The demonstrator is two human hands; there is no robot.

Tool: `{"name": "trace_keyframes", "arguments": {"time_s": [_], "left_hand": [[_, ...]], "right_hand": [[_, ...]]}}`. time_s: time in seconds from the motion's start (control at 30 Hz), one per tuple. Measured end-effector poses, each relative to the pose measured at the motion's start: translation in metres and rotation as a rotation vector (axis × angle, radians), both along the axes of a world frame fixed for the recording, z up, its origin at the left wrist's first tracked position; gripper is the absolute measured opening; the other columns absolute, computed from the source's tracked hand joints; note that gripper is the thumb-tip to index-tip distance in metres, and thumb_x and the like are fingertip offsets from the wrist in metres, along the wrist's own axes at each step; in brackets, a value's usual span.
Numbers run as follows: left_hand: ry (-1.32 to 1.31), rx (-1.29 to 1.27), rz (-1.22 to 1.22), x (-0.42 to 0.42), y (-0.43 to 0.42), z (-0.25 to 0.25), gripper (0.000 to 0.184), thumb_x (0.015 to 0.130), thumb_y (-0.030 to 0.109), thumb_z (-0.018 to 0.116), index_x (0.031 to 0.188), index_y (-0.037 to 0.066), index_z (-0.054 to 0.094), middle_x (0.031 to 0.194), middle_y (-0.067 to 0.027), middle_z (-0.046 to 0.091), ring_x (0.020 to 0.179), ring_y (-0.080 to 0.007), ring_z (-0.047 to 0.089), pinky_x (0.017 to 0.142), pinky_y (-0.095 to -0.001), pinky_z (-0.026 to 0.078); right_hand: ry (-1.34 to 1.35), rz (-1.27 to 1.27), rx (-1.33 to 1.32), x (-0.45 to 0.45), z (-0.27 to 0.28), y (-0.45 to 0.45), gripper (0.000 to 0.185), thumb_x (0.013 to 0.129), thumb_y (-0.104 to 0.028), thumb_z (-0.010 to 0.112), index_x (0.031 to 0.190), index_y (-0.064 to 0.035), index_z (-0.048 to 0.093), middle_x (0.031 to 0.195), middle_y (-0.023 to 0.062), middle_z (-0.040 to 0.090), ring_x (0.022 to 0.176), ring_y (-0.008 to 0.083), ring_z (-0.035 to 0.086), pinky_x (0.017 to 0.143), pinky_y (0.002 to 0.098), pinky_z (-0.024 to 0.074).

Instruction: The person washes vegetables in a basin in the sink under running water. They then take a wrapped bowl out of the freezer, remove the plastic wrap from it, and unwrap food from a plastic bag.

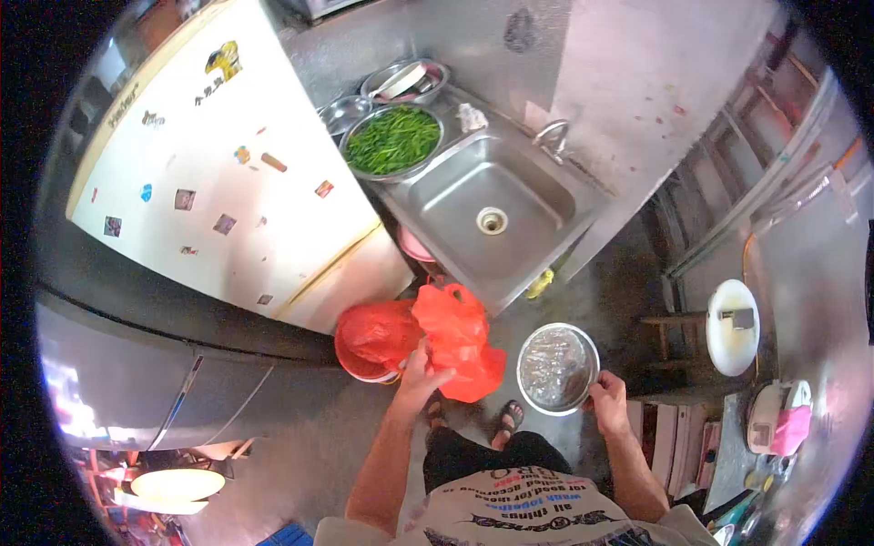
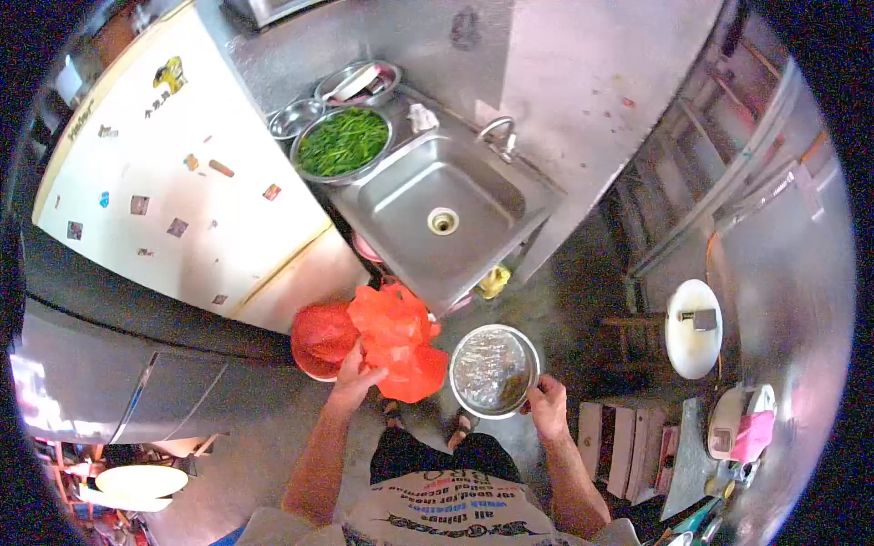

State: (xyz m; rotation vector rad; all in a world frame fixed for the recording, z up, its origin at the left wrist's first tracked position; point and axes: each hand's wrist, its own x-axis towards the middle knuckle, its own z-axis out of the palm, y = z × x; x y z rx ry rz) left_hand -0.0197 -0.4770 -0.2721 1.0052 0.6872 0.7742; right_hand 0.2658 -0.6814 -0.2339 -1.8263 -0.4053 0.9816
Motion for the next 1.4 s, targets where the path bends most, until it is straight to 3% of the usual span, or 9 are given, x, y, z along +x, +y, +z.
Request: {"name": "trace_keyframes", "arguments": {"time_s": [0.17, 0.4, 0.73, 0.83, 0.9, 0.97, 1.1, 1.27, 1.4], "left_hand": [[-0.258, -0.319, -0.024, 0.054, -0.017, 0.002, 0.053, 0.085, 0.020, 0.057, 0.133, 0.001, 0.046, 0.132, -0.0098, 0.052, 0.124, -0.0246, 0.048, 0.106, -0.0389, 0.036], [-0.122, 0.019, 0.069, 0.123, -0.022, 0.051, 0.057, 0.073, -0.014, 0.052, 0.127, 0.003, 0.049, 0.121, -0.0059, 0.059, 0.110, -0.0172, 0.057, 0.098, -0.0345, 0.043], [0.002, 0.069, -0.120, 0.159, 0.040, 0.012, 0.037, 0.080, -0.006, 0.064, 0.116, 0.003, 0.060, 0.114, -0.0025, 0.064, 0.106, -0.0151, 0.060, 0.094, -0.0319, 0.047], [0.114, 0.248, 0.003, 0.185, 0.065, 0.018, 0.036, 0.079, -0.001, 0.069, 0.113, 0.004, 0.061, 0.113, -0.0032, 0.063, 0.105, -0.0164, 0.058, 0.090, -0.0324, 0.046], [0.347, 0.834, 0.071, 0.202, 0.079, 0.020, 0.039, 0.075, 0.000, 0.072, 0.112, 0.007, 0.061, 0.110, -0.0052, 0.061, 0.107, -0.0222, 0.053, 0.089, -0.0334, 0.044], [0.403, 0.635, 0.207, 0.225, 0.093, -0.009, 0.043, 0.070, 0.000, 0.075, 0.110, 0.010, 0.062, 0.106, -0.0080, 0.057, 0.105, -0.0271, 0.049, 0.087, -0.0337, 0.042], [-0.212, -0.046, 0.436, 0.260, 0.123, -0.034, 0.040, 0.068, 0.000, 0.073, 0.105, 0.011, 0.062, 0.102, -0.0105, 0.054, 0.097, -0.0311, 0.053, 0.083, -0.0359, 0.045], [0.712, 0.780, 0.395, 0.284, 0.154, -0.016, 0.032, 0.072, 0.004, 0.067, 0.103, 0.008, 0.061, 0.102, -0.0156, 0.054, 0.095, -0.0356, 0.055, 0.081, -0.0400, 0.047], [0.839, 0.832, 0.453, 0.291, 0.172, -0.023, 0.028, 0.073, 0.003, 0.064, 0.101, 0.004, 0.059, 0.111, -0.0163, 0.053, 0.099, -0.0364, 0.054, 0.086, -0.0397, 0.045]], "right_hand": [[-0.116, -0.066, 0.038, 0.044, 0.003, -0.033, 0.011, 0.081, -0.004, 0.052, 0.077, 0.0031, 0.059, 0.067, 0.0063, 0.059, 0.055, 0.0128, 0.056, 0.047, 0.0289, 0.0462], [-0.227, -0.084, 0.034, 0.087, 0.021, -0.044, 0.012, 0.079, -0.003, 0.050, 0.080, 0.0034, 0.060, 0.065, 0.0068, 0.057, 0.054, 0.0126, 0.055, 0.045, 0.0286, 0.0448], [-0.048, -0.036, 0.142, 0.157, 0.029, 0.058, 0.014, 0.081, -0.005, 0.050, 0.084, 0.0033, 0.061, 0.070, 0.0068, 0.060, 0.057, 0.0132, 0.056, 0.049, 0.0270, 0.0451], [-0.021, 0.003, 0.177, 0.185, 0.026, 0.113, 0.016, 0.082, -0.006, 0.049, 0.088, 0.0025, 0.061, 0.072, 0.0067, 0.060, 0.058, 0.0136, 0.056, 0.051, 0.0275, 0.0456], [-0.031, 0.111, 0.159, 0.202, 0.026, 0.153, 0.015, 0.082, -0.006, 0.050, 0.088, 0.0027, 0.061, 0.072, 0.0069, 0.061, 0.059, 0.0137, 0.056, 0.051, 0.0283, 0.0459], [-0.014, 0.156, 0.171, 0.212, 0.032, 0.199, 0.015, 0.082, -0.006, 0.050, 0.088, 0.0033, 0.061, 0.072, 0.0075, 0.060, 0.060, 0.0144, 0.057, 0.052, 0.0289, 0.0465], [-0.016, 0.223, 0.172, 0.224, 0.024, 0.278, 0.015, 0.083, -0.008, 0.051, 0.089, 0.0035, 0.060, 0.074, 0.0078, 0.060, 0.061, 0.0160, 0.057, 0.054, 0.0298, 0.0480], [0.133, 0.251, 0.278, 0.211, -0.006, 0.350, 0.018, 0.084, -0.007, 0.051, 0.097, 0.0021, 0.060, 0.077, 0.0076, 0.061, 0.064, 0.0156, 0.057, 0.056, 0.0291, 0.0485], [-0.159, 0.408, 0.348, 0.212, -0.065, 0.390, 0.023, 0.083, -0.006, 0.052, 0.101, 0.0017, 0.063, 0.079, 0.0068, 0.063, 0.067, 0.0138, 0.059, 0.058, 0.0281, 0.0479]]}}
